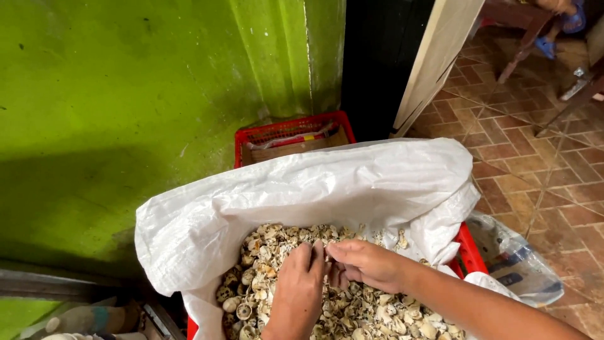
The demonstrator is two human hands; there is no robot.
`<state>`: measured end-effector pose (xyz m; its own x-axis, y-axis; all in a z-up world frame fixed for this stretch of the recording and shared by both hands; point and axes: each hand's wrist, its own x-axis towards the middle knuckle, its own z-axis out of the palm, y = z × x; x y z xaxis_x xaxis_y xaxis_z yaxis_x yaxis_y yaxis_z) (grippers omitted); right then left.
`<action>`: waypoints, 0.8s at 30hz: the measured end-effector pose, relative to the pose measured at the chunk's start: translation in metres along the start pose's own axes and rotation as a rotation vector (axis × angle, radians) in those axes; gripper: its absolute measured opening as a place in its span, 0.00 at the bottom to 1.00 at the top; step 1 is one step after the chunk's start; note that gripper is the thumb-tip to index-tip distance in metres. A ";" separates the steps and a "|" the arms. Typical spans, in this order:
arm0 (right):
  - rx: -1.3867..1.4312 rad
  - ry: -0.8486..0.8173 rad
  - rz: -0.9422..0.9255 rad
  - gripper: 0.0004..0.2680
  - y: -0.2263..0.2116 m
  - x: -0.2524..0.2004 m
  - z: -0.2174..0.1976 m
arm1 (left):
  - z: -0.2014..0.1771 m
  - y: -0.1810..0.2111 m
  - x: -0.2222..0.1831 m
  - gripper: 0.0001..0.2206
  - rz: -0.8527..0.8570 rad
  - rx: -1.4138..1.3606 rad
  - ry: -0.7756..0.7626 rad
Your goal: Sorting through a large bag of crushed eggshells to remove impurities or select specific pieces.
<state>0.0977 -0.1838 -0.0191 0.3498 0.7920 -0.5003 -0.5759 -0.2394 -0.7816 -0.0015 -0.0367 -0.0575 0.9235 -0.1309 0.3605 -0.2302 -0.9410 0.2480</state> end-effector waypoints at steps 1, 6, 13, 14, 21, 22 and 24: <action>-0.003 0.000 0.000 0.11 0.001 0.002 0.000 | 0.003 -0.003 0.001 0.15 -0.001 0.000 0.003; -1.039 0.114 -0.057 0.08 -0.003 0.006 0.004 | 0.009 -0.015 0.005 0.06 -0.207 -0.207 0.036; -1.496 0.355 0.177 0.12 0.003 0.016 -0.035 | -0.033 -0.028 0.020 0.07 -0.568 -0.602 -0.104; -1.507 0.308 0.261 0.10 0.003 0.014 -0.032 | -0.048 -0.023 0.025 0.06 -0.782 -0.857 -0.187; -1.301 -0.028 0.151 0.12 0.013 0.008 -0.003 | -0.027 -0.036 0.019 0.04 -1.018 -1.384 -0.203; -1.301 -0.033 0.150 0.12 0.013 0.008 -0.002 | -0.029 -0.034 0.018 0.04 -1.022 -1.382 -0.201; -1.302 -0.080 0.089 0.11 0.013 0.008 -0.001 | -0.033 -0.032 0.016 0.09 -1.065 -1.527 -0.238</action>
<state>0.0937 -0.1810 -0.0333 0.2772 0.7658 -0.5803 0.5544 -0.6207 -0.5544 0.0105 0.0015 -0.0296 0.8325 0.0840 -0.5477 0.4787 0.3886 0.7873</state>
